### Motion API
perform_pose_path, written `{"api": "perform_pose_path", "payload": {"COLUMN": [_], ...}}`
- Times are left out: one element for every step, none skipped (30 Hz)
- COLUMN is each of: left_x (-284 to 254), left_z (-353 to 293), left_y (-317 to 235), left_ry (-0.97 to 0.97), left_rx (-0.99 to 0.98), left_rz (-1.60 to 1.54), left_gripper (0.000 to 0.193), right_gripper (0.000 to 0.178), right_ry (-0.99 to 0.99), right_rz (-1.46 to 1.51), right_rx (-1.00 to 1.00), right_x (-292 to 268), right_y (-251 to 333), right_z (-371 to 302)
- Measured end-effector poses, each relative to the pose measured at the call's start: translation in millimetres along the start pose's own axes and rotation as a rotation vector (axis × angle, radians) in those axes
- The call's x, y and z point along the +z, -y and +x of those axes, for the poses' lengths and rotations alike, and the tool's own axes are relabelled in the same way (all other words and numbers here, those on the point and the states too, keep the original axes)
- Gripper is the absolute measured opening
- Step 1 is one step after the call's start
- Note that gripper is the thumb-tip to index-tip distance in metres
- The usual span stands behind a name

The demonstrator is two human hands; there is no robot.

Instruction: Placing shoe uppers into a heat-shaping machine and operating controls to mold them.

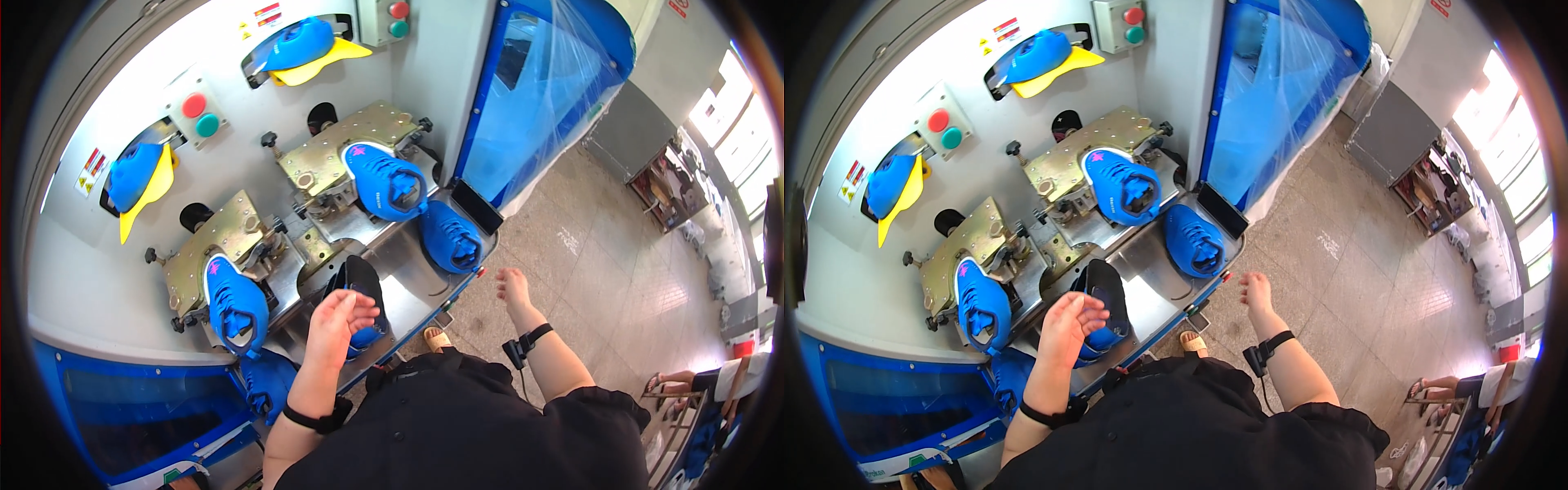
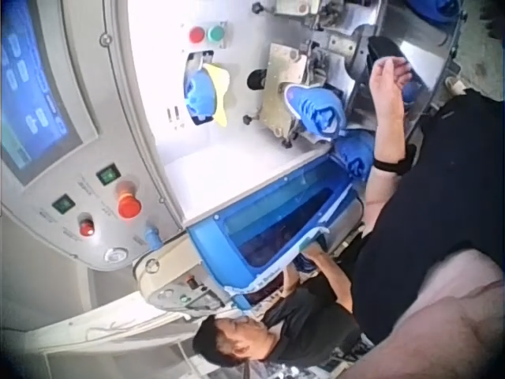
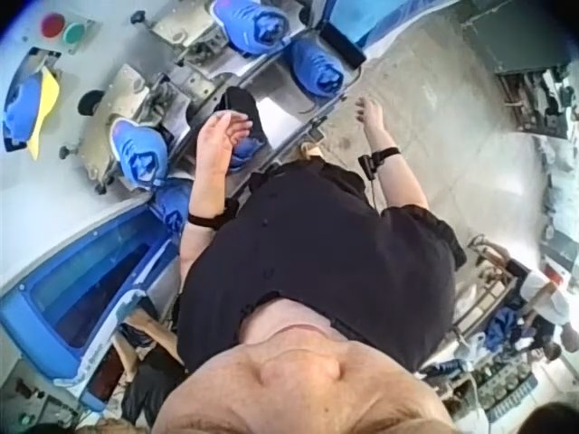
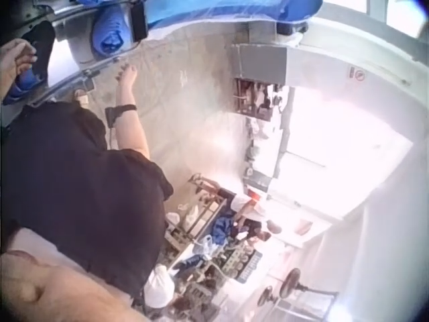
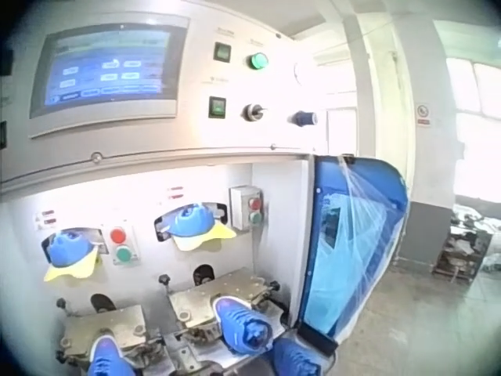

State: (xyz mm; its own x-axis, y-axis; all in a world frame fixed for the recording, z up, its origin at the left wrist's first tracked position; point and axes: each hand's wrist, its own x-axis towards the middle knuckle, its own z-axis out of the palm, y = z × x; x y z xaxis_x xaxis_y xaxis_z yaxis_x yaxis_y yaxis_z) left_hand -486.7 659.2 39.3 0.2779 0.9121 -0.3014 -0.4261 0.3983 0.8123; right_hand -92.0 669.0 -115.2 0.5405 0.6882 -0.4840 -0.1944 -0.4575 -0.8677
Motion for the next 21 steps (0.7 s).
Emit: {"api": "perform_pose_path", "payload": {"left_x": [8.1,16.7,25.5,34.3,42.5,49.3,56.1,62.0,67.3,71.4,75.4,79.5,83.6,88.2,93.1,97.8,100.8,103.6,105.6,107.1,107.5], "left_z": [14.1,28.7,43.1,57.4,72.3,86.3,100.6,113.5,125.6,137.2,148.0,155.9,161.2,165.2,168.1,167.3,165.7,163.7,161.7,158.7,154.6], "left_y": [-0.5,-0.3,0.4,1.7,2.5,3.2,4.9,7.2,9.5,10.6,11.2,12.2,13.3,14.4,15.1,16.9,15.9,14.9,12.9,10.9,7.7], "left_ry": [0.026,-0.016,-0.056,-0.069,-0.106,-0.132,-0.192,-0.224,-0.26,-0.279,-0.293,-0.322,-0.323,-0.337,-0.368,-0.384,-0.401,-0.413,-0.426,-0.421,-0.448], "left_rx": [0.018,0.028,0.039,0.043,0.042,0.054,0.023,0.03,0.025,0.035,0.041,0.029,0.058,0.072,0.061,0.095,0.115,0.112,0.108,0.144,0.157], "left_rz": [0.003,0.058,0.115,0.123,0.115,0.105,0.065,0.035,0.013,0.018,-0.007,-0.033,-0.029,-0.007,0.019,0.049,0.045,0.052,0.056,0.06,0.049], "left_gripper": [0.02,0.023,0.026,0.026,0.029,0.032,0.04,0.049,0.059,0.059,0.062,0.066,0.066,0.065,0.064,0.047,0.047,0.046,0.046,0.044,0.044], "right_gripper": [0.023,0.023,0.023,0.024,0.024,0.024,0.024,0.024,0.024,0.027,0.029,0.029,0.031,0.033,0.033,0.034,0.036,0.036,0.036,0.036,0.036], "right_ry": [0.033,0.068,0.142,0.2,0.243,0.316,0.389,0.423,0.444,0.514,0.552,0.599,0.682,0.739,0.782,0.865,0.951,0.968,0.993,1.017,1.047], "right_rz": [-0.011,0.017,-0.051,-0.135,-0.117,-0.201,-0.284,-0.336,-0.333,-0.454,-0.598,-0.574,-0.74,-0.941,-0.905,-0.926,-0.937,-0.951,-0.96,-0.993,-0.987], "right_rx": [0.157,0.153,0.187,0.222,0.214,0.149,0.082,0.072,0.071,0.062,0.065,0.048,-0.054,-0.124,-0.166,-0.178,-0.192,-0.196,-0.201,-0.185,-0.216], "right_x": [-2.6,-3.1,-2.2,-1.7,-1.0,-1.2,-1.8,-3.3,-5.4,-8.0,-10.7,-13.0,-15.0,-16.1,-16.0,-15.2,-13.0,-9.4,-4.7,-0.2,4.7], "right_y": [-10.6,-18.6,-24.3,-27.7,-29.3,-30.4,-30.9,-30.5,-30.3,-30.0,-30.0,-30.4,-31.3,-32.0,-32.4,-33.4,-33.1,-32.0,-29.5,-25.0,-18.3], "right_z": [0.6,1.1,2.0,3.4,5.4,7.3,9.7,13.1,16.3,19.6,22.2,24.0,24.5,24.8,24.6,22.7,21.1,19.2,16.9,14.5,12.4]}}
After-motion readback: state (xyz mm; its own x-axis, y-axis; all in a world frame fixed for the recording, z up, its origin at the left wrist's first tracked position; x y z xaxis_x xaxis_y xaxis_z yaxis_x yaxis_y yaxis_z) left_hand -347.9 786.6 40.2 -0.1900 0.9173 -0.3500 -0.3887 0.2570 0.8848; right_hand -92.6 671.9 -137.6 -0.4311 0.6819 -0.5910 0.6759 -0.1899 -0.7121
